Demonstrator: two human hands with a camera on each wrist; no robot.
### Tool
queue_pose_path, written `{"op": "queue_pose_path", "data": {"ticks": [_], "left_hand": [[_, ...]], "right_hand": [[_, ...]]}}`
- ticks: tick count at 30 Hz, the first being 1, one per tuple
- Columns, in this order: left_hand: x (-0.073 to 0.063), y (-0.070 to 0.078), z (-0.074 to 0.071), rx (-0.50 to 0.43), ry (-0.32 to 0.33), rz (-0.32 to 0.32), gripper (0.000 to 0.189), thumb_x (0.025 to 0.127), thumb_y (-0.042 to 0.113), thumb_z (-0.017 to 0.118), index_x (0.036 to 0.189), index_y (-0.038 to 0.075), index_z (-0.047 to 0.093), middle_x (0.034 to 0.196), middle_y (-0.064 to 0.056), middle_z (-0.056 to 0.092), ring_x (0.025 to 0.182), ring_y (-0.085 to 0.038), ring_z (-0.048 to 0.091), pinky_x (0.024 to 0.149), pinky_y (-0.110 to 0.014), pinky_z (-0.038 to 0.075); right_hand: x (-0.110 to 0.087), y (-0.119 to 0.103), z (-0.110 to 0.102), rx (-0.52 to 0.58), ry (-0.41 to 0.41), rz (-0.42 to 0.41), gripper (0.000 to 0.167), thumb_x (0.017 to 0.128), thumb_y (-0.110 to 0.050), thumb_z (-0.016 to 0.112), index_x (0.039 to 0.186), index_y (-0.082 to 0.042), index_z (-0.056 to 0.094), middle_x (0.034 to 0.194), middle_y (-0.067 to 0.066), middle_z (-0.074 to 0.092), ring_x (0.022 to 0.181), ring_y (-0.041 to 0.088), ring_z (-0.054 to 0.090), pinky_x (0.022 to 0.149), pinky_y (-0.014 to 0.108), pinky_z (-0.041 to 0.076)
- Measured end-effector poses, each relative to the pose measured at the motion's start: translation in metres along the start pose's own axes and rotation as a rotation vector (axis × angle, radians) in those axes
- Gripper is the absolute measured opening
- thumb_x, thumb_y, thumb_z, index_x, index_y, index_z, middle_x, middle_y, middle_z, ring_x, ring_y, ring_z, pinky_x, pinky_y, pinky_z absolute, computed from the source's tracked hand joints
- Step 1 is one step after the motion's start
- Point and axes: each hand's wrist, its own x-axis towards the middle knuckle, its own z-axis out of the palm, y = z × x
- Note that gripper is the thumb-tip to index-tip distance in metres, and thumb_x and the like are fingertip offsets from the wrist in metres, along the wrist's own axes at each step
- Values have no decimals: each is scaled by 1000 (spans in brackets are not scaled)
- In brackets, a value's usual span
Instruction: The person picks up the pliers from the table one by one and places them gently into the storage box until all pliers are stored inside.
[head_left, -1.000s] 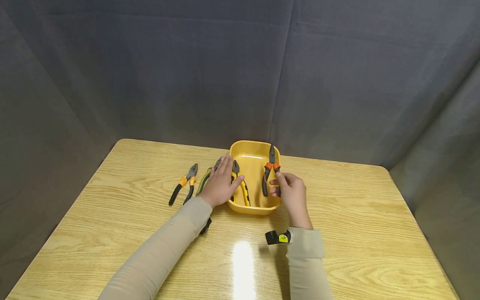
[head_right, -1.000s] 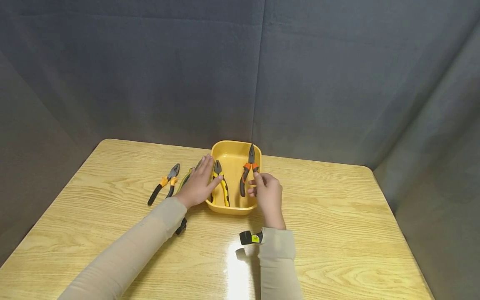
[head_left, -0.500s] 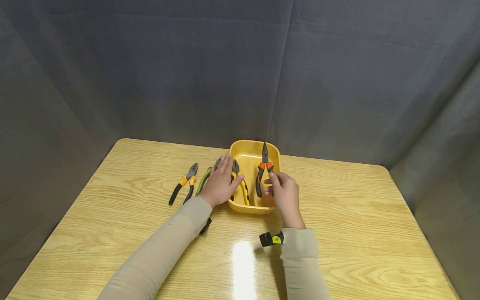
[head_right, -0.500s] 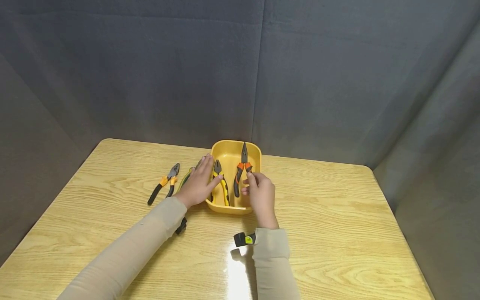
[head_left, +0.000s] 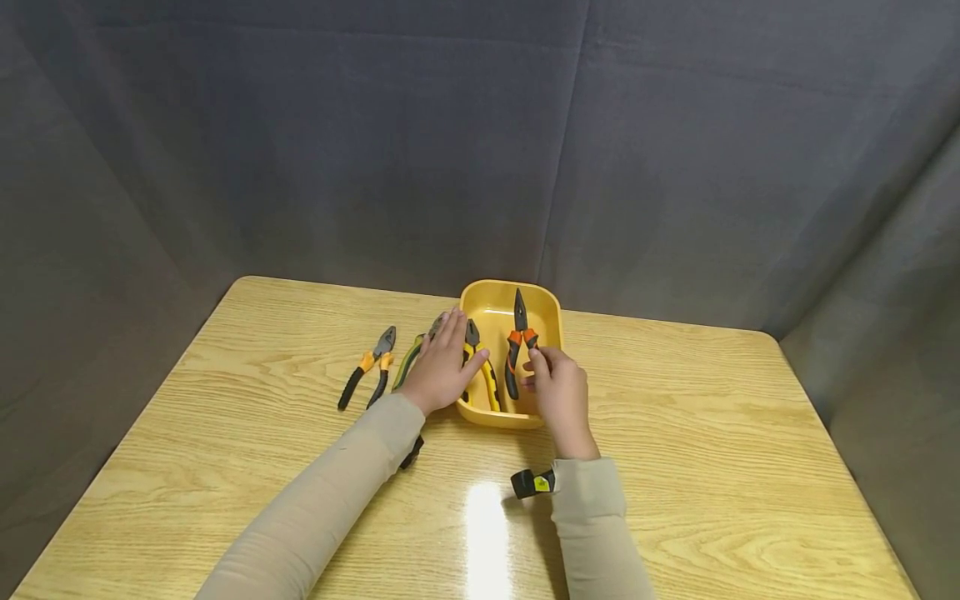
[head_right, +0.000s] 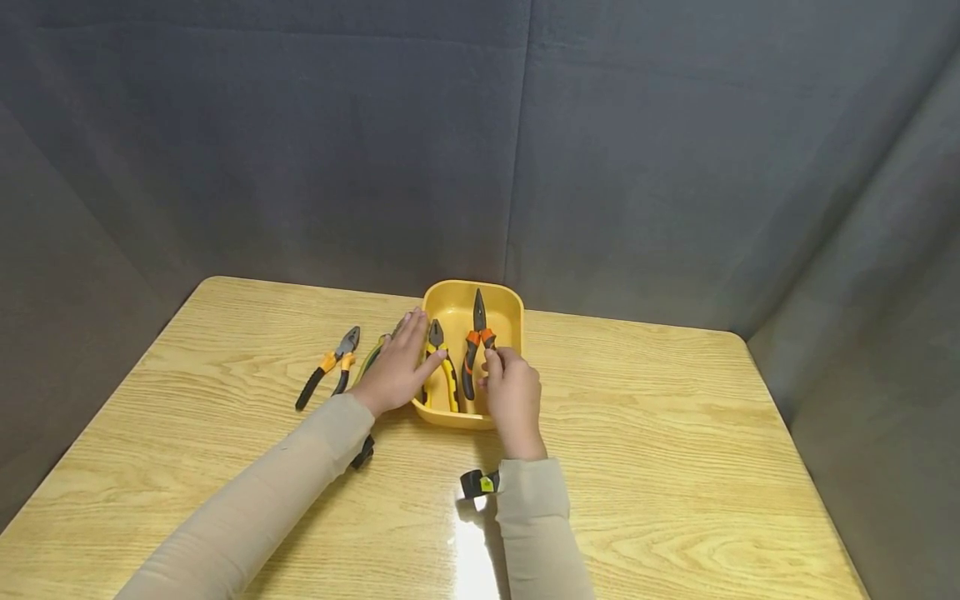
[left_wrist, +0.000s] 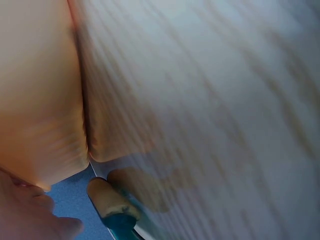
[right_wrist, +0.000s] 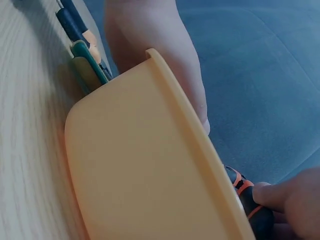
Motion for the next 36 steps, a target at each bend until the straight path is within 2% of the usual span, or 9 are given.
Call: {"op": "queue_pose_path", "data": {"ticks": [9, 15, 20, 25, 36], "left_hand": [[1, -3, 2, -8, 11, 1, 80, 108, 54, 36, 163, 5, 5, 170, -11, -3, 156, -31, -1, 123, -58, 7], [2, -4, 4, -13, 16, 4, 80, 108, 54, 36, 163, 5, 5, 170, -11, -2, 156, -30, -1, 123, -58, 8], [2, -4, 4, -14, 20, 6, 80, 108, 54, 36, 163, 5, 5, 170, -11, -2, 156, -30, -1, 123, -58, 8], [2, -4, 4, -17, 17, 5, 80, 108, 55, 35, 163, 5, 5, 170, -12, -2, 156, -30, -1, 123, -58, 8], [2, -4, 4, -34, 28, 20, 79, 108, 51, 38, 163, 3, 6, 170, -13, 0, 156, -31, 0, 122, -59, 7]], "right_hand": [[-2, 1, 5, -215, 43, -78, 29, 107, -20, 54, 103, 3, 71, 91, 16, 76, 71, 26, 75, 63, 44, 59], [-3, 1, 8, -322, 68, -132, 29, 106, -19, 56, 92, 1, 70, 77, 13, 73, 65, 30, 71, 57, 45, 54], [-4, 2, 10, -369, 75, -160, 28, 106, -19, 57, 92, 3, 69, 67, 10, 67, 55, 27, 64, 49, 40, 48], [-3, 3, 12, -430, 84, -182, 29, 105, -18, 57, 91, 4, 68, 64, 12, 62, 50, 26, 55, 46, 40, 43], [-5, 1, 16, -504, 98, -199, 29, 104, -18, 60, 89, 5, 68, 68, 17, 66, 54, 33, 61, 48, 47, 47]]}}
